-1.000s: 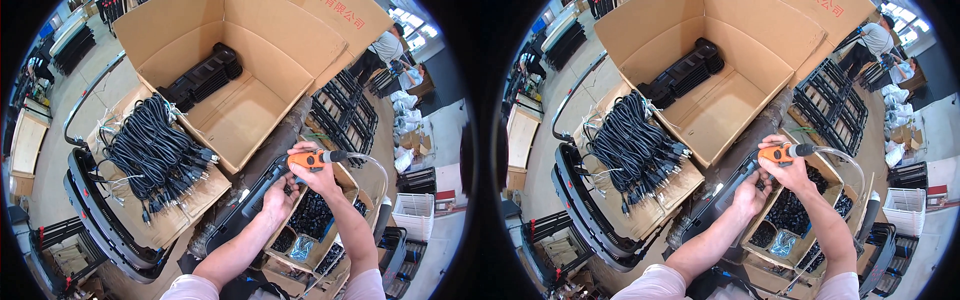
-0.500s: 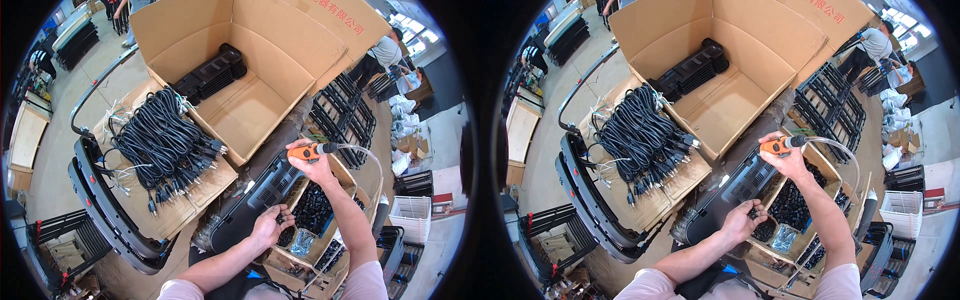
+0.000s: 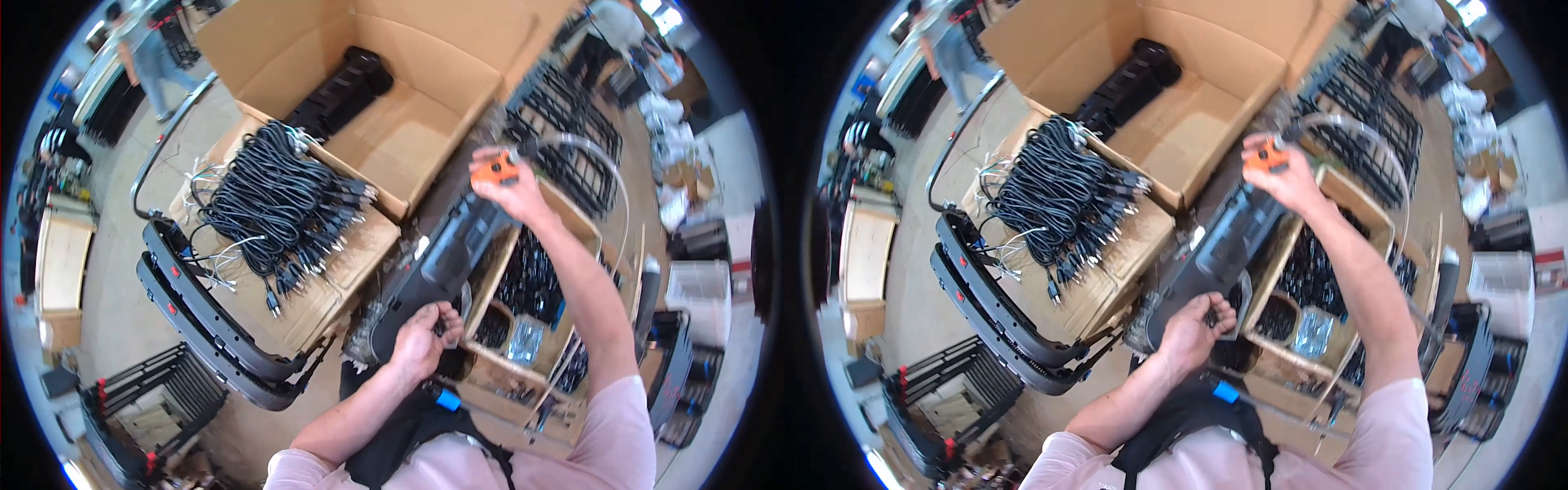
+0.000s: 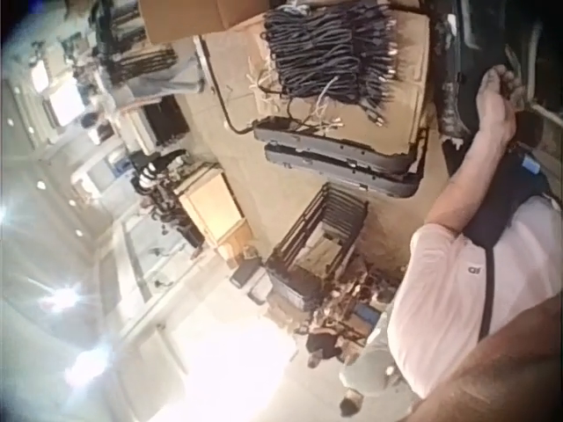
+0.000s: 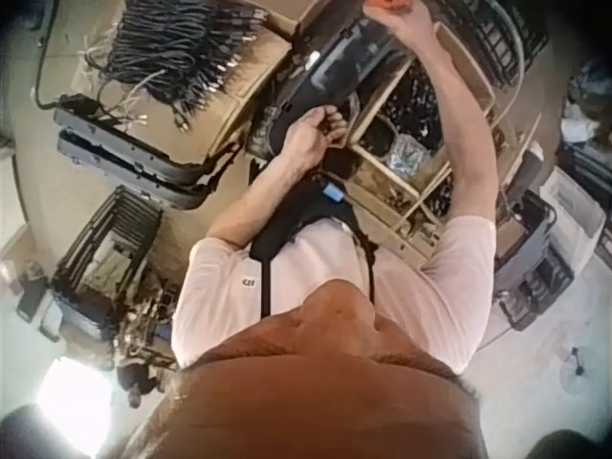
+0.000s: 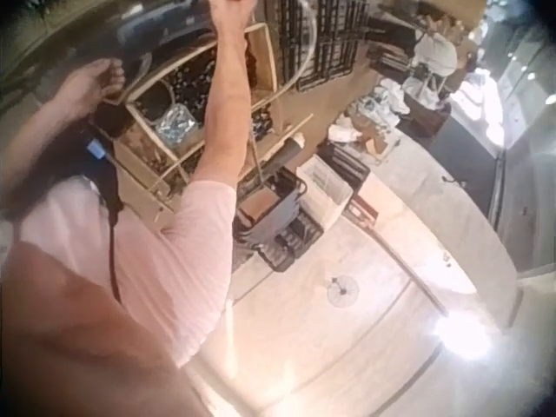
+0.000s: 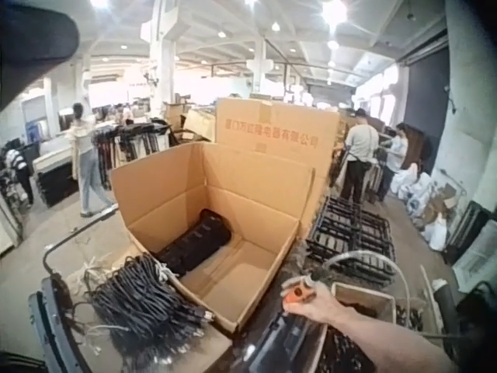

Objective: Assemble plastic components onto a metal frame using a power screwdriver.

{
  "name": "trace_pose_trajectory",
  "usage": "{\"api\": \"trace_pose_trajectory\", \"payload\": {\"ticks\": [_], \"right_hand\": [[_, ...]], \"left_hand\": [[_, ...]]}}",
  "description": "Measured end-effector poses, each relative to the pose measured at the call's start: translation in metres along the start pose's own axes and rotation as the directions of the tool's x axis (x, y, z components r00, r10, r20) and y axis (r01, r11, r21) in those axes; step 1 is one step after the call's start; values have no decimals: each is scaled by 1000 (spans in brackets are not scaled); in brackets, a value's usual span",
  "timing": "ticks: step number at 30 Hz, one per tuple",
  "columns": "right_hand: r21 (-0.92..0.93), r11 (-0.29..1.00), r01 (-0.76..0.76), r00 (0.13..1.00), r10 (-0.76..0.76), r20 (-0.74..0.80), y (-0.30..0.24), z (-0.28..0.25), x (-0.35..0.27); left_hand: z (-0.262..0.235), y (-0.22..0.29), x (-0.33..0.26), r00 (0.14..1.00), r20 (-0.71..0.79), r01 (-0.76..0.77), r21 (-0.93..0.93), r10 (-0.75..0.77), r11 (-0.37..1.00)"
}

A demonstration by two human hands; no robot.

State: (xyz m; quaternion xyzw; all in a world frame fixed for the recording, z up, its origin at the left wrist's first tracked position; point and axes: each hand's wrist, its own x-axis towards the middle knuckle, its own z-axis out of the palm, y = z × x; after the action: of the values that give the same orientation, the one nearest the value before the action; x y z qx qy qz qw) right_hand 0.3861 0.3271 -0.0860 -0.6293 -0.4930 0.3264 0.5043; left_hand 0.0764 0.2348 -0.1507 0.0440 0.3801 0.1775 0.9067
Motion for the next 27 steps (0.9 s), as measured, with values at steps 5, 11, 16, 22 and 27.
{"api": "trace_pose_trajectory", "payload": {"ticks": [5, 11, 16, 22, 27], "right_hand": [[95, 993, 68, 982, -50, -182, -62, -3, -47], [99, 992, -76, 914, 109, -391, -83, -18, -199], [93, 979, -179, 748, 197, -634, -117, -19, -334], [186, 972, -146, 550, 236, -801, -118, -15, -426], [256, 963, -88, 527, 263, -809, -89, -24, -434]], "left_hand": [[-20, 15, -25, 1000, 14, 16, 113, -18, 994], [-20, -10, -12, 974, 49, 196, 323, -223, 926], [-18, -60, 24, 851, 13, 200, 916, -524, 347], [-79, -167, 108, 610, -14, -690, 482, -792, -540], [-146, -192, 164, 770, -189, -489, 439, -609, -754]]}}
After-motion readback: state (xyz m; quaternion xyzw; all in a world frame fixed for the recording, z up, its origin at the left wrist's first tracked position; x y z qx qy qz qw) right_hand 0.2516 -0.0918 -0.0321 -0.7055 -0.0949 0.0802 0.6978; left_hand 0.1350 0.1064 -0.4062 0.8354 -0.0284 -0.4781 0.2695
